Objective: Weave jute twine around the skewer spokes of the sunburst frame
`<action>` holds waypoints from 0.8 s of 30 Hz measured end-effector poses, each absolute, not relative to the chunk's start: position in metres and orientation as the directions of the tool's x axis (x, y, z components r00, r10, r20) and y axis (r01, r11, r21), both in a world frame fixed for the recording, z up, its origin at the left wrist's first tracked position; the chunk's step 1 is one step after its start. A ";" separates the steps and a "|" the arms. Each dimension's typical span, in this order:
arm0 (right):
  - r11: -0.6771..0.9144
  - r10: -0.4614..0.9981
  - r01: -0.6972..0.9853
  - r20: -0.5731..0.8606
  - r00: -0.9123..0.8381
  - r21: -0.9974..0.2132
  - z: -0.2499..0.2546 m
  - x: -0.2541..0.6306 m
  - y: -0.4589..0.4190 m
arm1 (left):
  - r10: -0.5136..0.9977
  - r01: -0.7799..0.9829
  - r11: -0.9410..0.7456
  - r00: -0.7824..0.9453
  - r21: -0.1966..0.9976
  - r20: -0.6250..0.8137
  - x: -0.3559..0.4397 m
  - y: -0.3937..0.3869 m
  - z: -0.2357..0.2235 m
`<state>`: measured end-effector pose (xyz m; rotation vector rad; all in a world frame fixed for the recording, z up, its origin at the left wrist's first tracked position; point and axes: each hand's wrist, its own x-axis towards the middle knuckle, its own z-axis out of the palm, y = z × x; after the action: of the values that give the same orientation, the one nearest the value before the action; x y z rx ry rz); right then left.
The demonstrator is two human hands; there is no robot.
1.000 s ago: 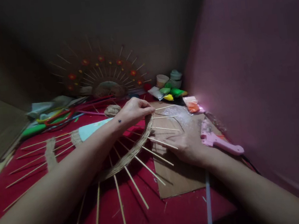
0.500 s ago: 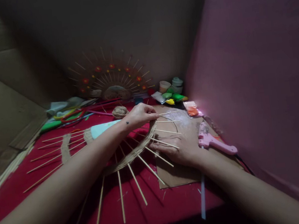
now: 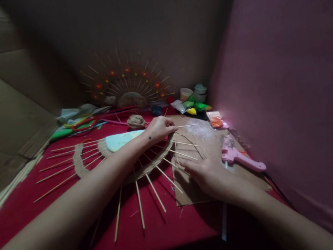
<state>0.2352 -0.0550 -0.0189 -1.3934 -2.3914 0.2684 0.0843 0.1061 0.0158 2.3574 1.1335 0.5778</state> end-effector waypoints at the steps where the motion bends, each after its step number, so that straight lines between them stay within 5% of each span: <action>1: 0.475 0.880 0.804 0.191 -0.435 -0.358 -0.014 0.235 -0.055 | 0.802 0.618 -0.560 0.572 0.551 0.173 0.084 0.105 0.014; 11: 0.403 0.915 0.859 0.111 -0.388 -0.318 0.008 0.231 -0.021 | 0.746 0.611 -0.646 0.632 0.459 0.208 0.086 0.111 -0.017; 16: 0.443 0.887 0.781 0.090 -0.452 -0.440 -0.010 0.241 -0.003 | 0.722 0.568 -0.679 0.632 0.464 0.283 0.062 0.091 -0.011; 20: 0.446 0.885 0.740 0.126 -0.448 -0.504 -0.014 0.241 0.001 | 0.653 0.496 -0.690 0.741 0.527 0.156 0.042 0.062 -0.002; 24: 0.450 0.888 0.723 0.180 -0.422 -0.524 -0.005 0.235 0.000 | 0.630 0.529 -0.720 0.769 0.449 0.105 0.042 0.043 -0.005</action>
<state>0.2345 0.0004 -0.0054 -1.3544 -2.2733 0.5164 0.0419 0.0432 -0.0052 2.5671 0.8813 0.3520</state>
